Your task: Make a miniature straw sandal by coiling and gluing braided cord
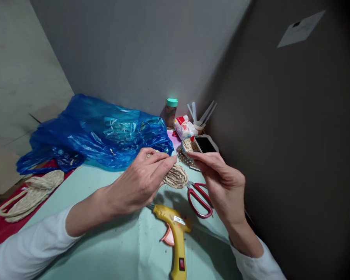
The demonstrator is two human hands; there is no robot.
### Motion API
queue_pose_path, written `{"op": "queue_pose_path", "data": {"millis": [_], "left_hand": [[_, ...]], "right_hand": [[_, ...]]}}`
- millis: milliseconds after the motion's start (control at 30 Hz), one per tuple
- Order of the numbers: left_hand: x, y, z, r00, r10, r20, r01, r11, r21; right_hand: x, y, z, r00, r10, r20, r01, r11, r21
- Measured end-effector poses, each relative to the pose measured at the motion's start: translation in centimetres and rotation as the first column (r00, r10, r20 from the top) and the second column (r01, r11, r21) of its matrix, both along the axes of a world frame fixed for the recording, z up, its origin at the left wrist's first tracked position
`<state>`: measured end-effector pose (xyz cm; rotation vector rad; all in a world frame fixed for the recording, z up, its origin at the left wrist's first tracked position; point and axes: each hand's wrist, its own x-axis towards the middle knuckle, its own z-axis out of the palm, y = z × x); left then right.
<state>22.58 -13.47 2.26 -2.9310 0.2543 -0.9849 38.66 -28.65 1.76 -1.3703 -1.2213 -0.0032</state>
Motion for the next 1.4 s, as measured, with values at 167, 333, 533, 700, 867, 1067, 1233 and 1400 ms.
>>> {"op": "queue_pose_path", "data": {"millis": [167, 333, 533, 700, 867, 1067, 1233, 1400], "left_hand": [[0.2, -0.1, -0.4, 1.000, 0.003, -0.009, -0.003, 0.999, 0.039], [0.3, -0.5, -0.7, 1.000, 0.010, 0.000, -0.010, 0.998, 0.064], [0.6, -0.5, -1.0, 0.999, 0.012, -0.034, -0.009, 0.998, 0.069], [0.7, -0.6, -1.3, 0.998, 0.001, -0.056, 0.003, 0.998, 0.070], [0.8, -0.5, -1.8, 1.000, -0.002, -0.016, 0.003, 0.998, 0.067], [1.1, 0.3, -1.6, 0.997, 0.081, 0.003, -0.081, 0.992, 0.096], [0.7, -0.5, -1.1, 0.965, 0.178, 0.191, -0.141, 0.971, -0.195], [1.2, -1.6, -1.6, 0.977, 0.118, -0.177, -0.198, 0.202, -0.959]], "right_hand": [[-0.3, 0.3, -0.2, 1.000, -0.002, 0.024, 0.007, 0.972, -0.233], [-1.4, 1.1, -1.0, 0.993, 0.032, 0.113, -0.001, 0.966, -0.259], [-2.0, 1.4, -2.4, 0.968, -0.030, 0.250, 0.085, 0.974, -0.212], [-2.3, 1.3, -2.8, 0.950, -0.052, 0.308, 0.109, 0.980, -0.168], [-2.5, 1.5, -2.9, 0.966, -0.079, 0.245, 0.116, 0.983, -0.142], [-1.8, 2.2, -3.8, 0.994, -0.112, -0.009, 0.109, 0.979, -0.174], [-0.4, 2.7, -4.3, 0.950, -0.230, -0.209, 0.205, 0.969, -0.138], [-1.2, 2.6, -3.8, 0.916, -0.250, -0.313, 0.238, 0.968, -0.077]]}}
